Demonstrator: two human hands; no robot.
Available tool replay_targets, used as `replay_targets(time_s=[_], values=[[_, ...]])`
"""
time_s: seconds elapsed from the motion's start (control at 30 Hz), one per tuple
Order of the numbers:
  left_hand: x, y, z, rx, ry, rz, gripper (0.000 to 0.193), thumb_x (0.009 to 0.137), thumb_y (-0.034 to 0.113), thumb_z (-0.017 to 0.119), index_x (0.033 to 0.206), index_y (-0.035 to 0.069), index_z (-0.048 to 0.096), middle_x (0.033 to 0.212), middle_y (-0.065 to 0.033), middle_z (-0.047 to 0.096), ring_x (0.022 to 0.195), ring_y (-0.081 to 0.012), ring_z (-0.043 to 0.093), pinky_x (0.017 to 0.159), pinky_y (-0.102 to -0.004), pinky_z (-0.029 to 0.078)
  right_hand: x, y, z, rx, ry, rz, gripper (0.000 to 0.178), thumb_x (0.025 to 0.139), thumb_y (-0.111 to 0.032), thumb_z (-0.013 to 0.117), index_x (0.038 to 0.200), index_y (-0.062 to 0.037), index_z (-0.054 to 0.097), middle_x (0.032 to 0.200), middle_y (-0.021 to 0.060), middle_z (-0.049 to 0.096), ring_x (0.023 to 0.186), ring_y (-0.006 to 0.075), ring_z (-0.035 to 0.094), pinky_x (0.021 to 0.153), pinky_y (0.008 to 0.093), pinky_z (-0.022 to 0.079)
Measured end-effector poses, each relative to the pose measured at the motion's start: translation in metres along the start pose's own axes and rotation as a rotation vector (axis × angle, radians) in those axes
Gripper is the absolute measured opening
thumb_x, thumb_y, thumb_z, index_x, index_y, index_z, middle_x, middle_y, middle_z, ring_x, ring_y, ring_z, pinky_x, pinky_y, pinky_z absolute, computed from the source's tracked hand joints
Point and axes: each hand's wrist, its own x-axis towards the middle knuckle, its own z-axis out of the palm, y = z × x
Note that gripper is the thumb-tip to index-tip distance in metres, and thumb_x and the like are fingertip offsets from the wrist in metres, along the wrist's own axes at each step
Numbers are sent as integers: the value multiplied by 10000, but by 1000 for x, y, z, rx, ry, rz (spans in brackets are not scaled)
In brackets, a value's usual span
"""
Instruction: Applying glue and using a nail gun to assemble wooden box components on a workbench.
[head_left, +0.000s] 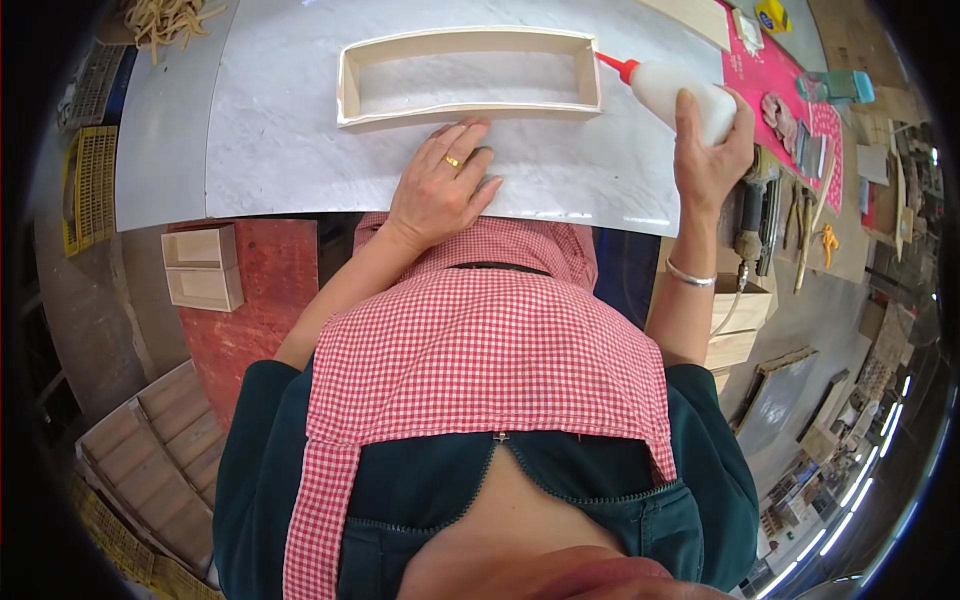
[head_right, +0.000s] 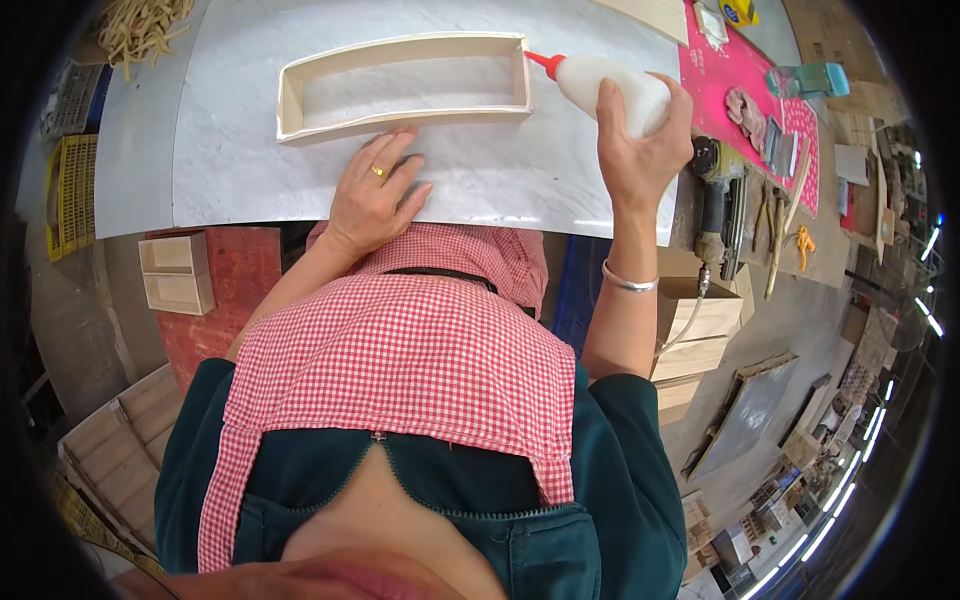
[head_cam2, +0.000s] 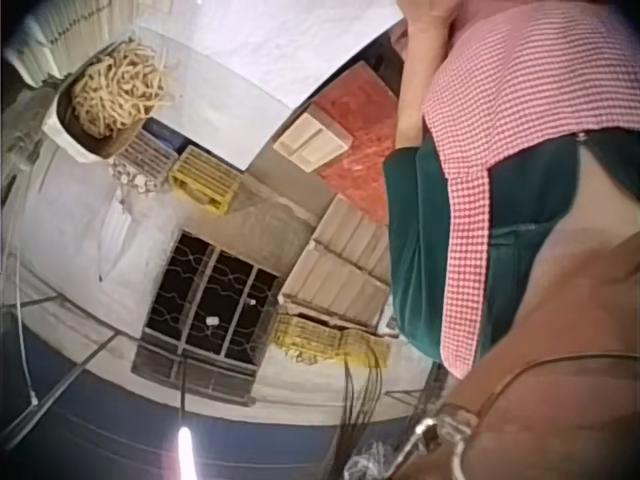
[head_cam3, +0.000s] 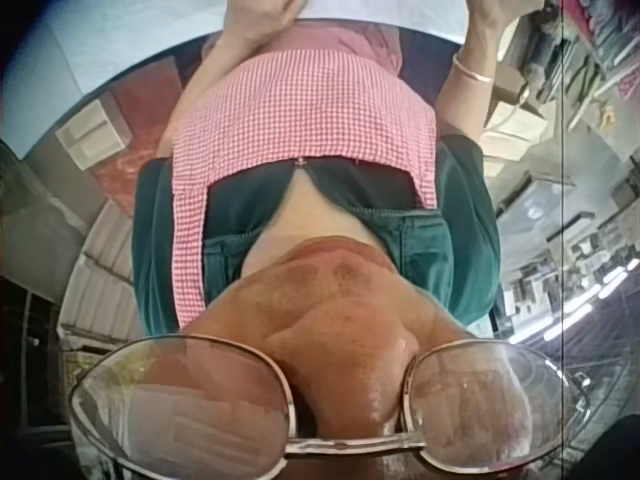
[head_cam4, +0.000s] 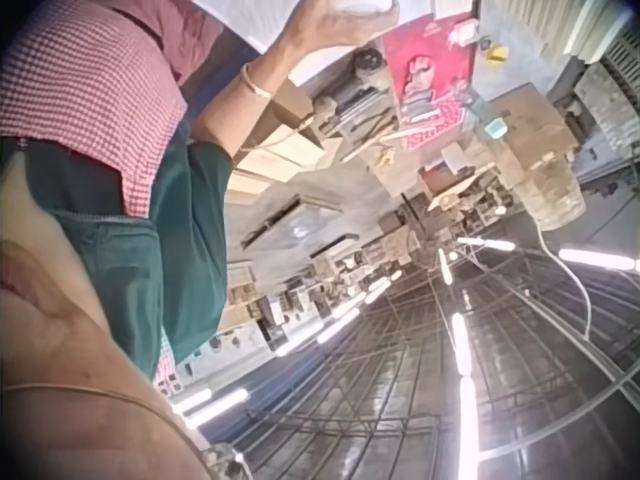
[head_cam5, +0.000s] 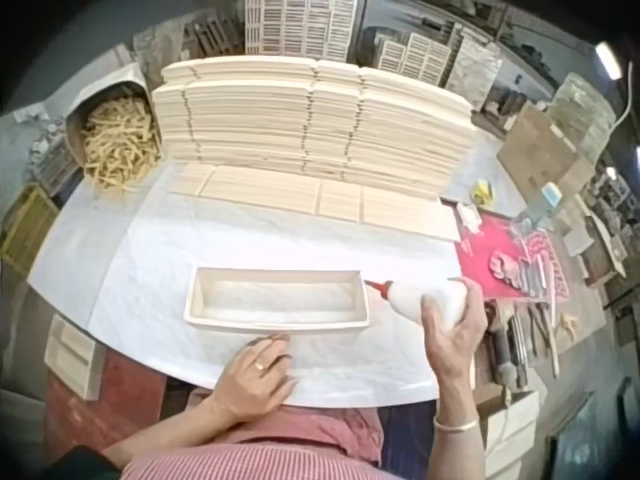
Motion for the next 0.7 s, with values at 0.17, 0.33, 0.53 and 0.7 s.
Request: replay_targets(time_s=[0.17, 0.33, 0.53, 0.7], values=[[7, 1, -1, 7, 17, 1, 269, 876, 216, 717, 1052, 16, 676, 1393, -153, 576, 1263, -302, 568, 1083, -403, 458, 17, 7, 13, 155, -8, 202, 441, 854, -207, 787, 1180, 11, 587, 988, 173, 668, 838, 260, 646, 764, 357, 546], [7, 0, -2, -55, 5, -25, 319, 840, 183, 746, 1091, -2, 676, 1383, -185, 578, 1254, -357, 566, 1061, -429, 471, 29, 49, 14, 132, 186, 215, 462, 822, -218, 790, 1143, 9, 547, 988, 175, 628, 852, 258, 617, 782, 360, 531], [6, 1, -1, -101, 8, 20, 333, 829, 162, 744, 1105, -10, 676, 1377, -209, 580, 1205, -385, 586, 1036, -445, 482, 104, 152, -13, -197, 255, 296, 476, 764, -260, 805, 1046, -15, 511, 961, 151, 584, 825, 256, 582, 774, 371, 516], [11, 9, -5, -129, -126, 57, 326, 845, 142, 726, 1128, -13, 677, 1372, -215, 584, 1195, -391, 590, 1031, -453, 483, 147, 263, -13, -552, 155, 287, 424, 796, -328, 731, 967, 47, 633, 896, 200, 657, 707, 310, 593, 670, 401, 503]])
